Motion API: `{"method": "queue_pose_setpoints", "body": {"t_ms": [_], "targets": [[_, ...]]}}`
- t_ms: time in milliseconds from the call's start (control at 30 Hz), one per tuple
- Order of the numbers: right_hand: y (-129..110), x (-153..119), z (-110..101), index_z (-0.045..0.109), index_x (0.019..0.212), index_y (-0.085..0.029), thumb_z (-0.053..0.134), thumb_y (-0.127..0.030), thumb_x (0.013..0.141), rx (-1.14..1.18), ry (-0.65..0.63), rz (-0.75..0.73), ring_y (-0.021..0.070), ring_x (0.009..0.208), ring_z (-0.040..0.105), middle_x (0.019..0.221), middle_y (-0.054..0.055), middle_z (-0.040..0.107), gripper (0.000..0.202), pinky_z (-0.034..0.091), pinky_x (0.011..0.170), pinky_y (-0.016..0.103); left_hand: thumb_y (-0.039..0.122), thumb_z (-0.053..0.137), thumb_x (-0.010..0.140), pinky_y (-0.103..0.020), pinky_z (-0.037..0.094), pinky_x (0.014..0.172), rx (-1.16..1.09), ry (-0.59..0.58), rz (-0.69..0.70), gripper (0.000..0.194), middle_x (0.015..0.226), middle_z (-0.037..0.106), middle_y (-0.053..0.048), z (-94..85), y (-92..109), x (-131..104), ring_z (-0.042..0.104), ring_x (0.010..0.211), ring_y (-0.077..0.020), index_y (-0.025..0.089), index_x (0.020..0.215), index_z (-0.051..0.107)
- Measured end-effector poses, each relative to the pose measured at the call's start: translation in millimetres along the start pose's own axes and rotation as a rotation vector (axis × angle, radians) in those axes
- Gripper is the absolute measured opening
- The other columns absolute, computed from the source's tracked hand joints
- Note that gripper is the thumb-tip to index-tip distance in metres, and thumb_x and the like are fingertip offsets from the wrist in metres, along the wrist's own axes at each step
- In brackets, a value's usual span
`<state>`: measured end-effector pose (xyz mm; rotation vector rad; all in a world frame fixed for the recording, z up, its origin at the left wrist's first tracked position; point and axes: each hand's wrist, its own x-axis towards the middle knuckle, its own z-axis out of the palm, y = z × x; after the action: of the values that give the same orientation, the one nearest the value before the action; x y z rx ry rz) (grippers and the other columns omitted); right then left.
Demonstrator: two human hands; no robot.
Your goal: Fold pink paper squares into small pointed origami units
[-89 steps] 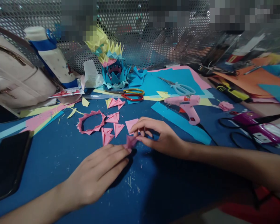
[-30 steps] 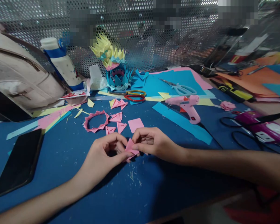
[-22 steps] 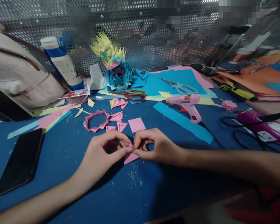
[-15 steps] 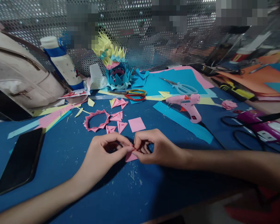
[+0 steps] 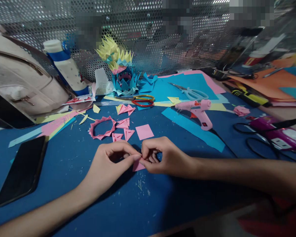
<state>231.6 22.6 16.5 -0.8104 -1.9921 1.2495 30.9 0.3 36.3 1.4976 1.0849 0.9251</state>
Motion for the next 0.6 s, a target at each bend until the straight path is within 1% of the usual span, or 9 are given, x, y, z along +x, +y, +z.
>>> {"method": "queue_pose_setpoints", "body": {"t_ms": [133, 233, 400, 500, 600], "targets": [[-2.7, 1.1, -0.3, 0.057, 0.071, -0.015, 0.066, -0.023, 0.08, 0.008, -0.009, 0.004, 0.0058, 0.05, 0.046, 0.057, -0.005, 0.052, 0.016, 0.036, 0.047, 0.017, 0.026, 0.071, 0.084, -0.018, 0.044, 0.058, -0.046, -0.017, -0.001, 0.015, 0.069, 0.065, 0.001, -0.1, -1.9, -0.6, 0.057, 0.063, -0.0103, 0.017, 0.072, 0.07], [-4.1, 2.2, -1.5, 0.056, 0.07, -0.015, 0.067, -0.023, 0.081, 0.019, -0.005, 0.015, 0.0057, 0.05, 0.046, 0.057, -0.005, 0.051, 0.017, 0.037, 0.048, 0.017, 0.027, 0.071, 0.084, -0.017, 0.043, 0.06, -0.062, -0.007, 0.011, 0.015, 0.07, 0.064, 0.001, -0.9, -2.1, 0.0, 0.055, 0.065, -0.0097, 0.017, 0.073, 0.068], [-2.7, 1.5, -1.5, 0.057, 0.068, -0.015, 0.069, -0.022, 0.079, 0.075, -0.016, 0.052, 0.0053, 0.049, 0.045, 0.058, -0.004, 0.055, 0.018, 0.035, 0.046, 0.016, 0.026, 0.07, 0.087, -0.016, 0.042, 0.064, -0.06, 0.089, 0.049, 0.012, 0.073, 0.061, 0.003, -9.5, -1.0, 6.4, 0.053, 0.07, -0.0085, 0.019, 0.078, 0.067], [-1.1, 0.7, -0.5, 0.057, 0.067, -0.014, 0.07, -0.023, 0.078, 0.099, -0.024, 0.083, 0.0052, 0.049, 0.044, 0.057, -0.003, 0.055, 0.019, 0.034, 0.045, 0.017, 0.026, 0.069, 0.089, -0.015, 0.042, 0.064, -0.053, 0.12, 0.045, 0.01, 0.073, 0.061, 0.004, -13.7, -1.6, 9.1, 0.054, 0.068, -0.0076, 0.02, 0.081, 0.068], [0.0, 1.0, -0.8, 0.058, 0.069, -0.014, 0.069, -0.024, 0.078, 0.114, -0.03, 0.122, 0.0056, 0.05, 0.045, 0.059, -0.003, 0.055, 0.017, 0.036, 0.046, 0.017, 0.023, 0.07, 0.087, -0.015, 0.043, 0.064, -0.038, 0.096, 0.019, 0.006, 0.075, 0.065, 0.003, -12.7, -2.4, 9.4, 0.056, 0.068, -0.0076, 0.019, 0.082, 0.07]]}}
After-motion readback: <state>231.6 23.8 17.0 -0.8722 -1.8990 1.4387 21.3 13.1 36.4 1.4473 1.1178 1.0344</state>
